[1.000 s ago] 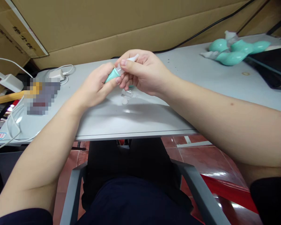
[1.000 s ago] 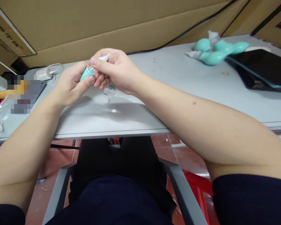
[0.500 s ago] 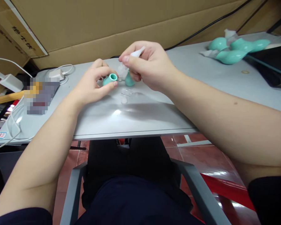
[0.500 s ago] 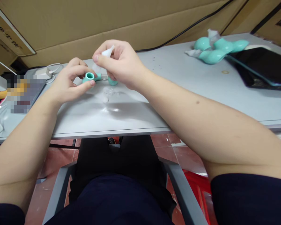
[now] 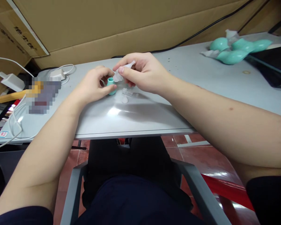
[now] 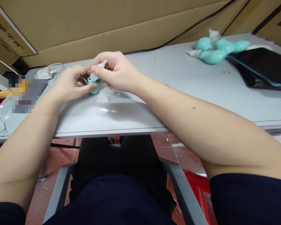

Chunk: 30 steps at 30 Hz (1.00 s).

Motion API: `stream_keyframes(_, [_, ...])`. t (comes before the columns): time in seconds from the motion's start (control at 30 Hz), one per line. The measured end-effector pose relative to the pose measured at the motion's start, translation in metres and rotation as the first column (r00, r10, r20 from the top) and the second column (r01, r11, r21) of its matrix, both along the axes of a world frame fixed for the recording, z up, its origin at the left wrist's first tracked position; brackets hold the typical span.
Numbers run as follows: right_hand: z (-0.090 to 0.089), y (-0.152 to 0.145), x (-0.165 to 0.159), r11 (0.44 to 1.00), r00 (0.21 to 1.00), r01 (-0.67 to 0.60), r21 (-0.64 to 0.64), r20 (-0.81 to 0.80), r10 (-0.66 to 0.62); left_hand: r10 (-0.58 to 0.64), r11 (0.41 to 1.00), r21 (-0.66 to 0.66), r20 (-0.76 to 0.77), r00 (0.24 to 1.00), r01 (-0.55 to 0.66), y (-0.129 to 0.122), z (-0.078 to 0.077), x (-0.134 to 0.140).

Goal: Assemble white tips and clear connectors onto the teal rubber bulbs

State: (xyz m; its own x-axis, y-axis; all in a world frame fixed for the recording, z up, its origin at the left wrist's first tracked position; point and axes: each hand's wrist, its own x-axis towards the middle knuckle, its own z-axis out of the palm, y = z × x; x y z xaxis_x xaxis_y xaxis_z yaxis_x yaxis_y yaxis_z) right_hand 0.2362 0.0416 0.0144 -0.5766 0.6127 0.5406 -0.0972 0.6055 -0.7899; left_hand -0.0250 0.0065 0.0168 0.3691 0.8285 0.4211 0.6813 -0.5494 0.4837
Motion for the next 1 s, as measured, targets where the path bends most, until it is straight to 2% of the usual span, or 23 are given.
stream_keyframes(0.27, [0.007,-0.013,0.003,0.996,0.994,0.093,0.002,0.062,-0.093,-0.038,0.997,0.072,0.0,0.999,0.038,0.005,-0.006,-0.005])
stream_keyframes(0.37, [0.008,-0.014,0.003,0.994,0.993,0.111,-0.025,0.055,-0.109,-0.042,0.984,0.172,0.032,0.999,0.036,0.007,-0.006,-0.007])
stream_keyframes(0.5, [0.008,-0.012,0.003,0.992,0.992,0.127,-0.011,0.022,-0.127,-0.117,0.951,0.302,0.132,0.984,0.072,0.012,-0.003,-0.012])
stream_keyframes(0.77, [0.0,-0.015,-0.003,0.996,1.0,-0.006,-0.086,-0.031,0.004,-0.281,0.929,0.279,0.101,0.954,0.244,-0.004,0.0,-0.001])
stream_keyframes(0.87, [0.0,-0.015,-0.003,0.995,0.999,-0.015,-0.098,-0.035,0.011,-0.261,0.933,0.292,0.142,0.955,0.212,-0.003,-0.001,0.002])
stream_keyframes(1.0, [-0.001,-0.014,-0.003,0.996,0.996,0.076,-0.041,-0.034,-0.077,-0.215,0.947,0.278,0.176,0.961,0.161,0.002,-0.003,0.003])
